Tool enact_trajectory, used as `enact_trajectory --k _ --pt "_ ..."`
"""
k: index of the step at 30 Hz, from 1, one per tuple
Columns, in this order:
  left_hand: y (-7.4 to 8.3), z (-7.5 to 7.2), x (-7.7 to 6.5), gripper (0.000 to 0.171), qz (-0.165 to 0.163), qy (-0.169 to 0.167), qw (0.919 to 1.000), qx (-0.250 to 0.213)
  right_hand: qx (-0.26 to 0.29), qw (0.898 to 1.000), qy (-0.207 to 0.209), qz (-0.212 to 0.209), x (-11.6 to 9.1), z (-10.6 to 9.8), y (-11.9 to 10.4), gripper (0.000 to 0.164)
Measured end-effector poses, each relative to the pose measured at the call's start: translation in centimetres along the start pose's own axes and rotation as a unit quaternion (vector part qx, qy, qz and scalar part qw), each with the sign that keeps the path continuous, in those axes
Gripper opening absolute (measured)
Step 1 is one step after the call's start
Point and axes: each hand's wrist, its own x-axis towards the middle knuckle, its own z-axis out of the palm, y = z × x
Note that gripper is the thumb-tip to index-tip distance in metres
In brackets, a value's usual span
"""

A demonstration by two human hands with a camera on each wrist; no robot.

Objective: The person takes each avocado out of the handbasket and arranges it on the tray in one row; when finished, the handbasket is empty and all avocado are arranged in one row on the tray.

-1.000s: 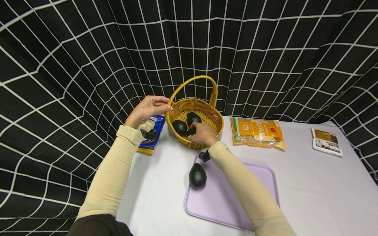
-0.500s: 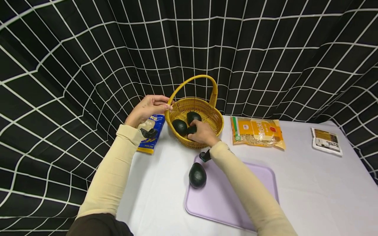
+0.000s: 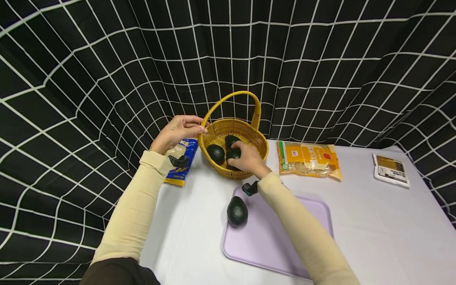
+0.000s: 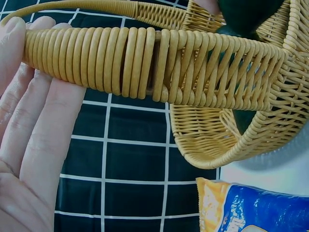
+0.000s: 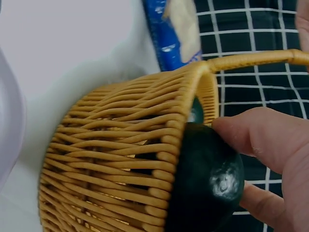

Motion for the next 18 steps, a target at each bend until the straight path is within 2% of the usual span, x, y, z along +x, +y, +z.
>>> enact_trajectory --k 5,18 --pt "0.0 0.0 0.0 0.035 -0.005 0.001 1.0000 0.004 0.022 1.000 0.017 -0.015 -0.7 -0.5 0.1 0.055" --pt "0.1 0.0 -0.1 0.034 -0.001 0.005 1.0000 0.004 0.061 0.997 0.043 -0.013 -2.1 -1.5 0.4 0.056"
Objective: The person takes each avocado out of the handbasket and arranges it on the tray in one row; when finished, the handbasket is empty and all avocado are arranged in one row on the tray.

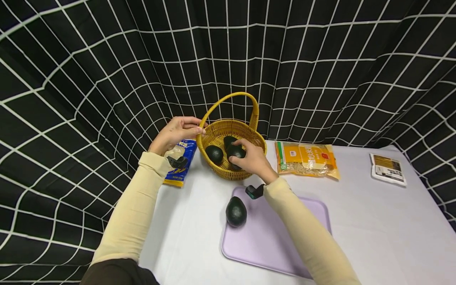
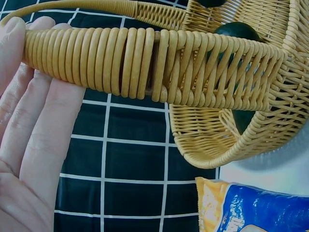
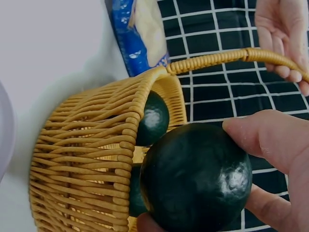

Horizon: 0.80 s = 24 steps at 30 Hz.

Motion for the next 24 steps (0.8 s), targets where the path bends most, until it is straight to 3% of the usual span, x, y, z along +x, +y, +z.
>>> enact_trajectory --k 6,16,24 --pt "0.0 0.1 0.0 0.033 -0.001 0.003 1.0000 -0.003 0.025 0.999 0.018 0.014 -0.7 -0.4 0.3 0.057" --pt "0.1 0.1 0.0 0.037 0.003 -0.011 0.9999 -0.005 0.053 0.998 0.046 -0.002 -1.9 -1.0 0.4 0.057" --pt "0.1 0.1 -0.1 0.033 -0.001 0.000 1.0000 -0.006 0.098 0.993 0.069 -0.002 -3.2 -0.8 0.0 0.058"
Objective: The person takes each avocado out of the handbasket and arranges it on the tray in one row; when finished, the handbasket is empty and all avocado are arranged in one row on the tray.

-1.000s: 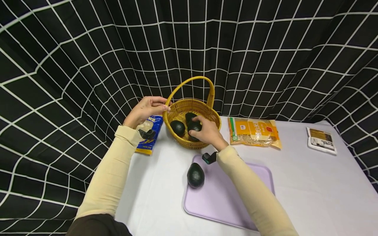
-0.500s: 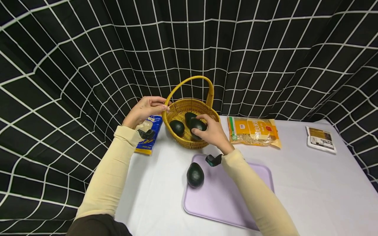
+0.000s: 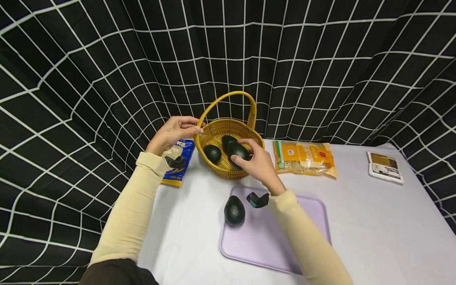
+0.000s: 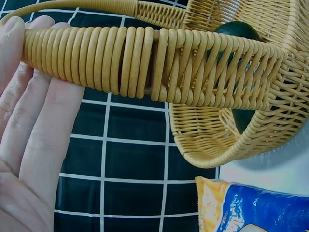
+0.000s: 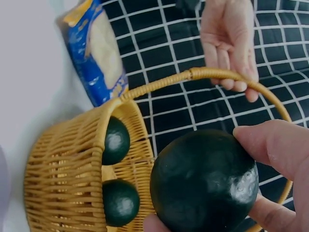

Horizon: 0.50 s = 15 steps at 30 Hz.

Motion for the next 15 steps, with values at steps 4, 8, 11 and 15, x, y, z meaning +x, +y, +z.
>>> enact_trajectory --k 4,8,11,15 --pt "-0.1 0.0 0.0 0.034 0.000 0.001 1.0000 -0.001 0.027 1.000 0.008 0.003 -0.7 0.0 -0.2 0.057" --pt "-0.2 0.0 0.0 0.035 0.003 0.003 1.0000 0.000 0.049 0.999 0.012 0.011 -1.4 0.0 -0.4 0.055" --pt "-0.2 0.0 0.0 0.034 0.005 0.002 1.0000 0.001 0.064 0.998 0.015 0.017 -1.9 0.0 -0.4 0.054" --pt "-0.1 0.1 0.0 0.032 0.003 0.004 1.0000 0.000 0.073 0.997 0.022 0.025 -2.5 -0.1 -0.6 0.052"
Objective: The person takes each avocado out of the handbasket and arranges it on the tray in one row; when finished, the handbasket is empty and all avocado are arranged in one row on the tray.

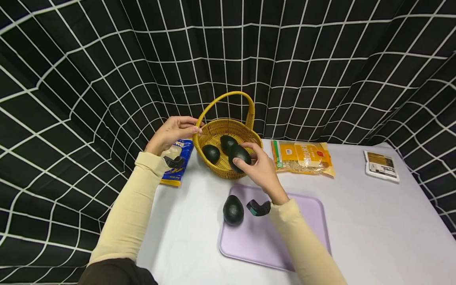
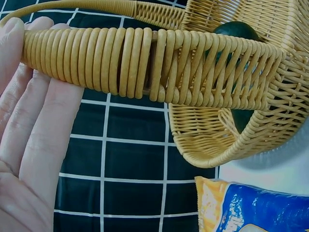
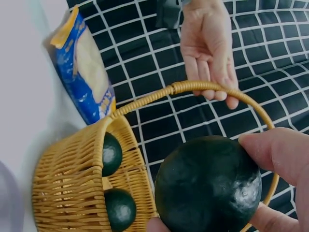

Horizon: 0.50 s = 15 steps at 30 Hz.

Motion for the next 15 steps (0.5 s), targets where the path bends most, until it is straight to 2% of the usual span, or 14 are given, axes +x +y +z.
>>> enact_trajectory --k 15 --pt "0.0 -0.1 -0.1 0.036 -0.003 -0.002 0.9999 0.010 0.042 0.998 0.013 0.041 -2.4 0.1 0.0 0.054"
